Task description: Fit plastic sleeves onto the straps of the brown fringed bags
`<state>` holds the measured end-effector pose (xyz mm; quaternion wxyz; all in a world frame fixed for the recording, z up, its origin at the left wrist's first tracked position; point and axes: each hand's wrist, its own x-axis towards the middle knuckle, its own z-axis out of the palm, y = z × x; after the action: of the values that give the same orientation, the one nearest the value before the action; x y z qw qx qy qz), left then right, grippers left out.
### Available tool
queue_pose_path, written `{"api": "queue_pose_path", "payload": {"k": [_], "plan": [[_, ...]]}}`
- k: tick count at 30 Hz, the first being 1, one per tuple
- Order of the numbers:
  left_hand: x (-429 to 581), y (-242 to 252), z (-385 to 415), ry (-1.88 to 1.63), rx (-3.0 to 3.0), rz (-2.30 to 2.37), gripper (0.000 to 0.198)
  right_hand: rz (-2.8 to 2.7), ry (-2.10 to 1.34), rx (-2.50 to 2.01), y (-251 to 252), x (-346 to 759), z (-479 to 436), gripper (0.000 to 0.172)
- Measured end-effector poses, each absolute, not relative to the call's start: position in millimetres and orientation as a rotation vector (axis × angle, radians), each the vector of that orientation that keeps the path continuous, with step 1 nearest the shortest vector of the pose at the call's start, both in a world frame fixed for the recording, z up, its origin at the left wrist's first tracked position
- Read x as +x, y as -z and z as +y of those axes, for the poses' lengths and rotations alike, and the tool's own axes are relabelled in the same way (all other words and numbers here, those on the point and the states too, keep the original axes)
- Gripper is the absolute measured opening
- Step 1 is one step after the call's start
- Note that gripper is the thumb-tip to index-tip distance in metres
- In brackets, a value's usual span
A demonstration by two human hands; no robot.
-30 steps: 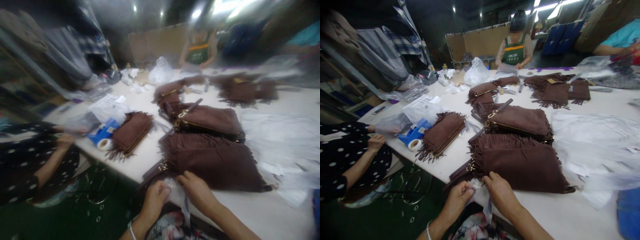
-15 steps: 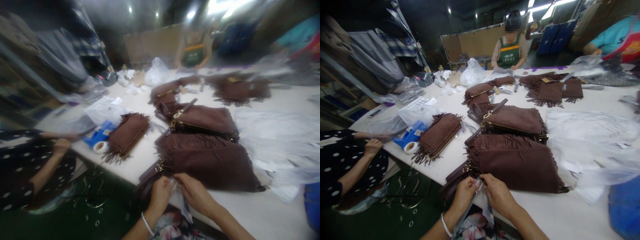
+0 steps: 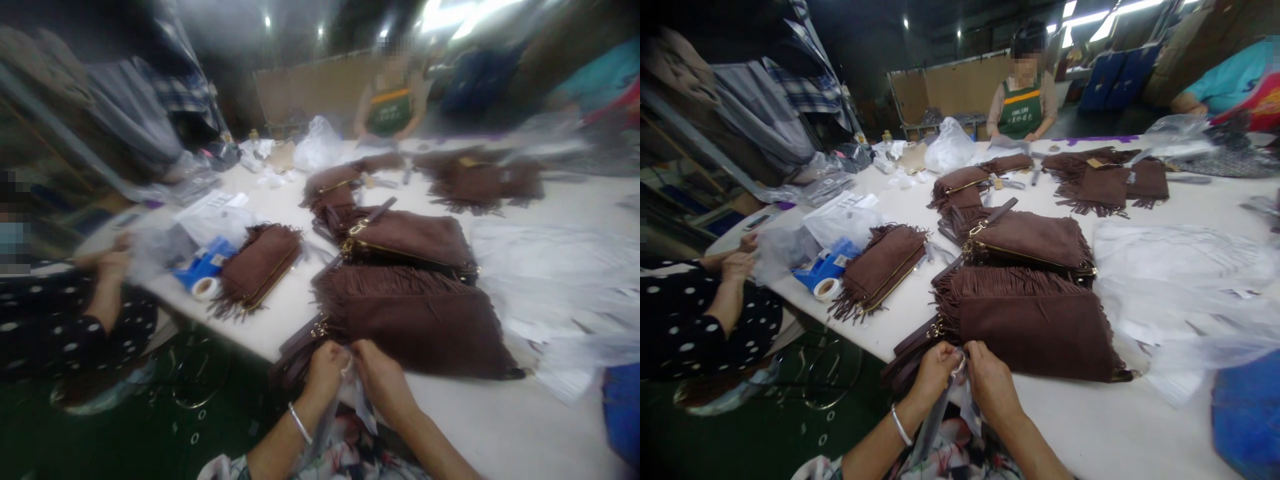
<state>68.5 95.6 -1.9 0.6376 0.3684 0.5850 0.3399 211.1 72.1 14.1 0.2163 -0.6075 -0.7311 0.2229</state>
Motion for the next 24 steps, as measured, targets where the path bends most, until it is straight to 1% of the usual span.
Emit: {"api": "queue_pose_path", "payload": {"k": [4, 7, 13, 19, 22, 24], "plan": [[44, -14, 83, -0.665, 0.731, 1.21, 0.038, -2.021, -0.538, -1.701, -12, 208, 72, 0.019], [32, -20, 73, -0.594, 0.631, 1.155, 0.038, -2.019, -0.496, -1.706, -10, 206, 74, 0.016], [42, -8, 74, -0.744, 0.597, 1.264, 0.024, -2.06, -0.513, -1.72, -13, 208, 74, 0.014], [43, 1, 82, -0.818, 0.665, 1.318, 0.014, -2.195, -0.721, -1.401, -33, 213, 61, 0.027], [42, 0, 81, -0.827, 0.727, 1.301, 0.013, -2.24, -0.724, -1.35, -36, 210, 61, 0.022], [42, 0, 80, -0.818, 0.766, 1.287, 0.013, -2.251, -0.714, -1.348, -34, 207, 65, 0.021]]}}
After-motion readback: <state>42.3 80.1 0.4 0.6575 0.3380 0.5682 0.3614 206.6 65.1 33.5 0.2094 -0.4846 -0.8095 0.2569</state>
